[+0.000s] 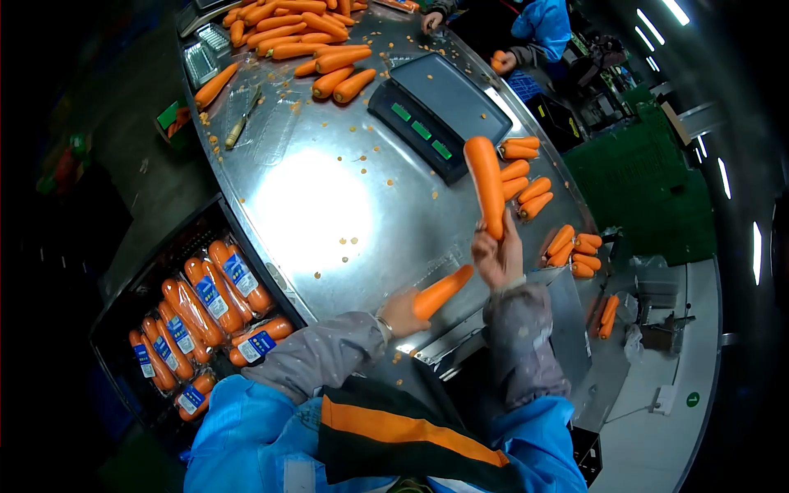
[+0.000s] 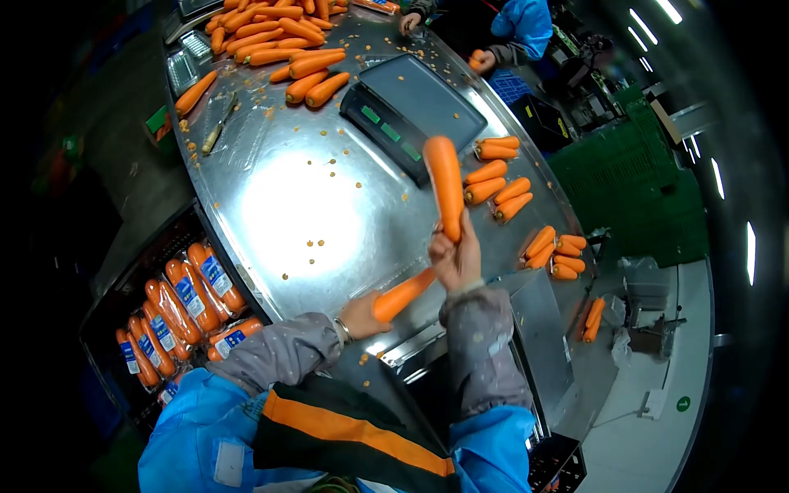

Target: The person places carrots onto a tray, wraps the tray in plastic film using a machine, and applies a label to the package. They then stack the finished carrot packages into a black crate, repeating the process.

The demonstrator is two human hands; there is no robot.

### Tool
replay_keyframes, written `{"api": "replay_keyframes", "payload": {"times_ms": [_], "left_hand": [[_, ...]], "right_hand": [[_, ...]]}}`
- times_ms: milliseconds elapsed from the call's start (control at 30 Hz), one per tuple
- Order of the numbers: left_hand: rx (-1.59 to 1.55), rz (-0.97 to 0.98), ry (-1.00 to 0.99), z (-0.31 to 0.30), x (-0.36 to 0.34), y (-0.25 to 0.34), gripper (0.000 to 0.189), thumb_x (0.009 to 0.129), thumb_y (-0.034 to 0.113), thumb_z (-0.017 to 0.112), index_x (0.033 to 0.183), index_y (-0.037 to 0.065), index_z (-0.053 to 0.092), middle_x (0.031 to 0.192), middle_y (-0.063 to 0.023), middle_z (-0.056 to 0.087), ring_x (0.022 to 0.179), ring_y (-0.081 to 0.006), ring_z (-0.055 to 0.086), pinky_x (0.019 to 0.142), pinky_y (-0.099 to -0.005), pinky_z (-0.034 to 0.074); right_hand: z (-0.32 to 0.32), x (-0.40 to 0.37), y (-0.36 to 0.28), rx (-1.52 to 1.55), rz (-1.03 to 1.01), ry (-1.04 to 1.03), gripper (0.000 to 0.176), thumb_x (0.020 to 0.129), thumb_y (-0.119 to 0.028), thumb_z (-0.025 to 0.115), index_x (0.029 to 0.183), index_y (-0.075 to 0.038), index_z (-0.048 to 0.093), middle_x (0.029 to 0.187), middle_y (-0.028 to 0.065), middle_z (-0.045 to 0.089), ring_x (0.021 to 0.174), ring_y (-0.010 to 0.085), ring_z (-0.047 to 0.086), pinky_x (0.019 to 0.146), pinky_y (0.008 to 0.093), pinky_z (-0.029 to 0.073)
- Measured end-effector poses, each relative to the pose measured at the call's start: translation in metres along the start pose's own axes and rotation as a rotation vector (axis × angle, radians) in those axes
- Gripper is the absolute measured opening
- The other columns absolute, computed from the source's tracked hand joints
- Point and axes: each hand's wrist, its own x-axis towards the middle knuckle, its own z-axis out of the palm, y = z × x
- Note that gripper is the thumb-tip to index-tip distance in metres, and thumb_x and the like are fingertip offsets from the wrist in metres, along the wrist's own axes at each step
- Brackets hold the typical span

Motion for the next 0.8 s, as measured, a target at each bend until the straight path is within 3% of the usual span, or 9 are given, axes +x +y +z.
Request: {"api": "replay_keyframes", "payload": {"times_ms": [33, 133, 233, 333, 500, 633, 667, 700, 800], "left_hand": [[0.015, -0.062, -0.028, -0.003, -0.002, 0.005, 0.051, 0.061, 0.030, 0.075, 0.101, 0.004, 0.060, 0.094, -0.0172, 0.062, 0.091, -0.0336, 0.059, 0.082, -0.0424, 0.046], [0.281, 0.047, -0.103, 0.001, 0.007, -0.031, 0.045, 0.061, 0.024, 0.071, 0.099, 0.003, 0.060, 0.097, -0.0167, 0.061, 0.094, -0.0340, 0.058, 0.083, -0.0411, 0.046], [0.747, 0.265, -0.058, -0.033, 0.006, -0.036, 0.042, 0.060, 0.019, 0.070, 0.097, 0.002, 0.060, 0.098, -0.0149, 0.060, 0.096, -0.0338, 0.056, 0.085, -0.0396, 0.044], [0.788, 0.337, -0.178, -0.080, 0.013, -0.021, 0.037, 0.059, 0.014, 0.068, 0.093, 0.002, 0.059, 0.096, -0.0131, 0.061, 0.096, -0.0322, 0.055, 0.084, -0.0395, 0.044], [0.667, 0.143, -0.089, -0.098, 0.007, -0.013, 0.032, 0.059, 0.009, 0.066, 0.090, 0.003, 0.057, 0.091, -0.0131, 0.059, 0.091, -0.0314, 0.056, 0.078, -0.0409, 0.045], [0.521, 0.132, -0.010, -0.091, -0.007, -0.011, 0.036, 0.062, 0.010, 0.064, 0.097, 0.005, 0.056, 0.092, -0.0149, 0.059, 0.089, -0.0332, 0.057, 0.076, -0.0429, 0.046], [0.501, 0.123, -0.011, -0.090, -0.007, -0.008, 0.037, 0.063, 0.011, 0.064, 0.098, 0.005, 0.056, 0.093, -0.0151, 0.059, 0.090, -0.0334, 0.057, 0.076, -0.0432, 0.046], [0.480, 0.113, -0.013, -0.088, -0.007, -0.004, 0.037, 0.063, 0.011, 0.064, 0.099, 0.005, 0.056, 0.094, -0.0152, 0.059, 0.090, -0.0337, 0.057, 0.076, -0.0435, 0.046], [0.347, 0.063, 0.015, -0.088, -0.007, 0.012, 0.038, 0.064, 0.013, 0.065, 0.100, 0.006, 0.056, 0.095, -0.0160, 0.058, 0.089, -0.0345, 0.057, 0.075, -0.0443, 0.046]], "right_hand": [[0.002, 0.011, -0.006, -0.010, -0.034, 0.047, 0.041, 0.094, -0.043, 0.045, 0.107, -0.004, 0.046, 0.069, 0.0055, 0.050, 0.046, 0.0075, 0.038, 0.043, 0.0202, 0.034], [0.005, 0.032, -0.013, 0.025, -0.060, -0.016, 0.041, 0.094, -0.042, 0.045, 0.107, -0.004, 0.046, 0.069, 0.0045, 0.050, 0.045, 0.0074, 0.036, 0.043, 0.0201, 0.034], [0.001, 0.038, -0.009, 0.077, 0.001, -0.117, 0.041, 0.094, -0.042, 0.046, 0.107, -0.004, 0.046, 0.069, 0.0046, 0.050, 0.045, 0.0072, 0.035, 0.044, 0.0203, 0.034], [0.011, 0.053, -0.010, -0.080, -0.117, -0.021, 0.040, 0.093, -0.041, 0.048, 0.108, -0.005, 0.046, 0.068, 0.0045, 0.049, 0.047, 0.0073, 0.037, 0.046, 0.0201, 0.035], [0.007, 0.118, -0.042, -0.264, -0.226, 0.137, 0.039, 0.091, -0.041, 0.053, 0.105, -0.005, 0.049, 0.069, 0.0041, 0.051, 0.050, 0.0090, 0.040, 0.049, 0.0218, 0.038], [-0.021, 0.161, -0.059, -0.465, -0.116, 0.239, 0.045, 0.087, -0.050, 0.054, 0.098, -0.006, 0.053, 0.069, 0.0032, 0.052, 0.051, 0.0118, 0.044, 0.050, 0.0239, 0.042], [-0.017, 0.152, -0.056, -0.518, -0.159, 0.198, 0.047, 0.087, -0.052, 0.053, 0.098, -0.007, 0.056, 0.072, 0.0031, 0.055, 0.055, 0.0133, 0.049, 0.055, 0.0262, 0.048], [-0.030, 0.158, -0.059, -0.509, -0.196, 0.114, 0.052, 0.087, -0.055, 0.051, 0.108, -0.007, 0.054, 0.084, 0.0068, 0.060, 0.069, 0.0170, 0.059, 0.061, 0.0286, 0.052], [-0.028, 0.130, -0.058, -0.521, -0.161, 0.153, 0.058, 0.088, -0.056, 0.047, 0.121, -0.007, 0.046, 0.101, 0.0123, 0.059, 0.090, 0.0242, 0.061, 0.074, 0.0327, 0.053]]}}
